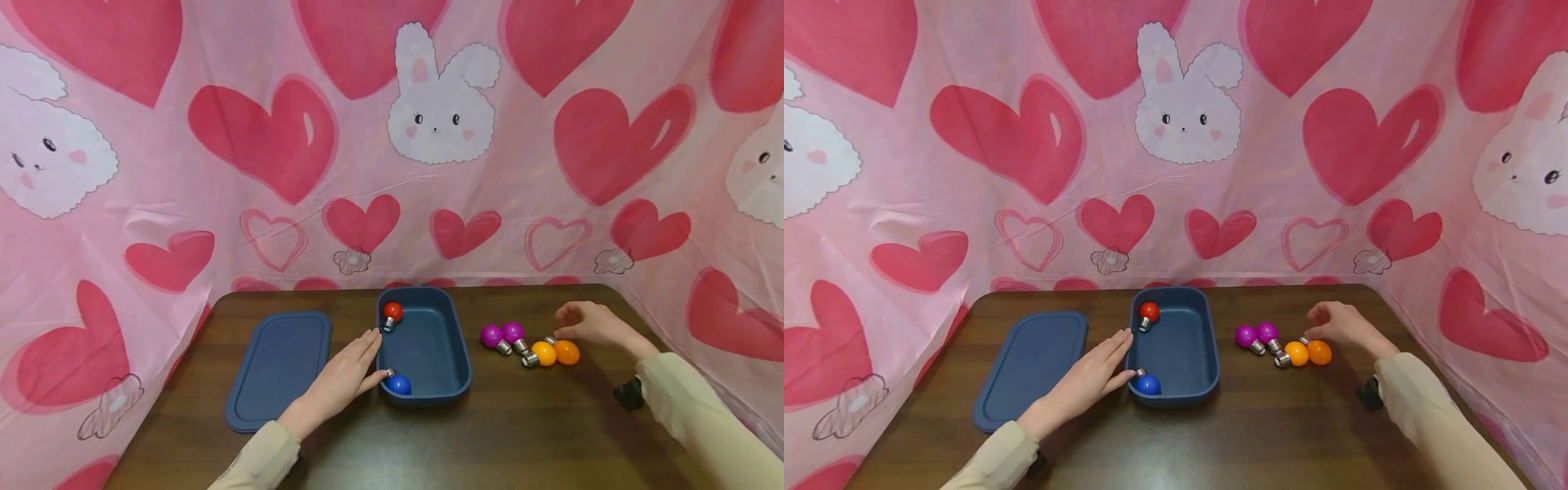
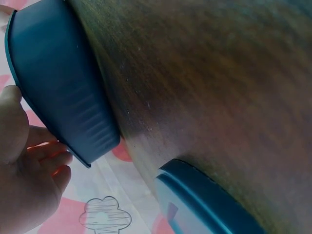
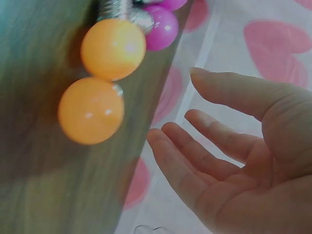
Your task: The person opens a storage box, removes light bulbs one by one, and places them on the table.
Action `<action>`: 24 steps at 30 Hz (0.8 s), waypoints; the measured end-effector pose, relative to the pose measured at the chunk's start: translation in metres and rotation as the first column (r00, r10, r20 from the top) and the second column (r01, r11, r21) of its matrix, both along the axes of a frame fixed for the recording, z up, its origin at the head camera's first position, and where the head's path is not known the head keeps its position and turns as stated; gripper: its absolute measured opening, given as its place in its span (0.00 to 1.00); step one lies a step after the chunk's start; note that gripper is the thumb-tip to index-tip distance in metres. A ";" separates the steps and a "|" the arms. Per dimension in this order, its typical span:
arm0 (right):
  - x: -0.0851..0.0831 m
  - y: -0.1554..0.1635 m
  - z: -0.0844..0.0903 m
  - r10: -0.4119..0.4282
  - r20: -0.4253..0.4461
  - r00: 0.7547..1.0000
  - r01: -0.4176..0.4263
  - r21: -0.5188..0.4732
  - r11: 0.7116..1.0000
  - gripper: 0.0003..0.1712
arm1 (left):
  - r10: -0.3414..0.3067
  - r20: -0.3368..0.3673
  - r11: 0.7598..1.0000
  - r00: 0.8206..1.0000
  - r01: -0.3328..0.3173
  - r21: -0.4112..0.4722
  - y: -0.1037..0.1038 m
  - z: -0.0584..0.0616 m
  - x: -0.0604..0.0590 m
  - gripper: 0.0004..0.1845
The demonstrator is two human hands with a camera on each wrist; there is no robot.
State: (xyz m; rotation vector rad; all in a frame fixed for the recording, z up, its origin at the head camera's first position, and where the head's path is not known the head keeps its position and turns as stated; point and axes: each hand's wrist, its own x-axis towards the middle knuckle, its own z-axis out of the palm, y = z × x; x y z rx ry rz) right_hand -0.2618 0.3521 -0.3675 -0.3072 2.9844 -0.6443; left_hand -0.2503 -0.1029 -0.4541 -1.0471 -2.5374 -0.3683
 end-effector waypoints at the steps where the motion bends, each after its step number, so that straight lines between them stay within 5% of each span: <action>1: 0.000 -0.003 0.003 0.002 0.007 1.000 -0.002 -0.009 1.000 0.26 | 0.001 0.000 1.000 1.000 -0.001 -0.001 0.000 0.000 0.000 0.35; 24: -0.009 -0.095 0.016 0.217 0.012 0.976 -0.215 -0.114 0.970 0.21 | -0.022 -0.036 1.000 0.999 0.022 -0.007 -0.001 0.003 0.001 0.35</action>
